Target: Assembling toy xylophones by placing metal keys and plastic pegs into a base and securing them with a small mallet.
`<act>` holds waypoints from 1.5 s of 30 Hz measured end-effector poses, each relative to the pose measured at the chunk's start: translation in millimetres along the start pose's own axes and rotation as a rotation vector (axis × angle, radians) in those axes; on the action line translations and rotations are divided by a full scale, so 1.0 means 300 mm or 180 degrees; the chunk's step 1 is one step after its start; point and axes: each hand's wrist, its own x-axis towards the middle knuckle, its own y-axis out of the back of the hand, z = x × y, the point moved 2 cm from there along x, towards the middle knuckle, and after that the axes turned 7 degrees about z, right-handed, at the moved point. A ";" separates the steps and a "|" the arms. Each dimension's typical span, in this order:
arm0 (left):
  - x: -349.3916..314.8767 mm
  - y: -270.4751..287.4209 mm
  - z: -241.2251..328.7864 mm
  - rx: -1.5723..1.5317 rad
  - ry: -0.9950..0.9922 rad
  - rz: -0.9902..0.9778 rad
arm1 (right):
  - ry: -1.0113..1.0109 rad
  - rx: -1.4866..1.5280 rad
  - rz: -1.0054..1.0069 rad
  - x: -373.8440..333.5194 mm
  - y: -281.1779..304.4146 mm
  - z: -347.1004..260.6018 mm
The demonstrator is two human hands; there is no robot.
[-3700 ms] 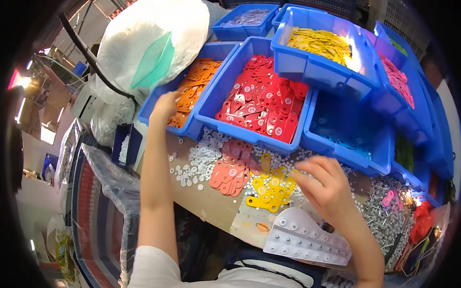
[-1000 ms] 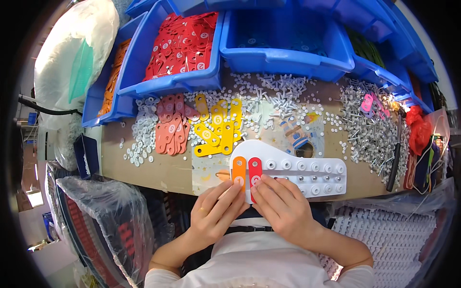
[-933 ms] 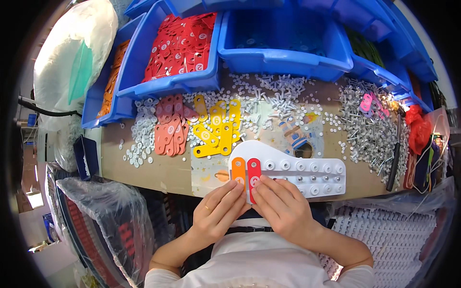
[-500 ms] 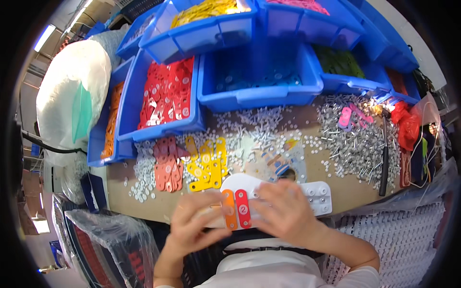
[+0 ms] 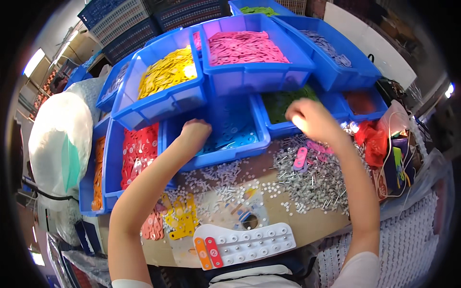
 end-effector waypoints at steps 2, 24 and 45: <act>-0.009 0.038 0.002 -0.0078 -0.0200 -0.0584 | -0.0573 -0.0413 -0.0378 0.123 0.063 0.032; -0.774 0.441 0.309 -0.2491 0.0549 0.1549 | -0.0401 -0.2147 0.0886 -0.053 0.100 0.082; -0.936 0.372 0.536 -0.2234 0.0284 0.0925 | 0.1262 0.0333 -0.0135 -0.759 -0.303 -0.588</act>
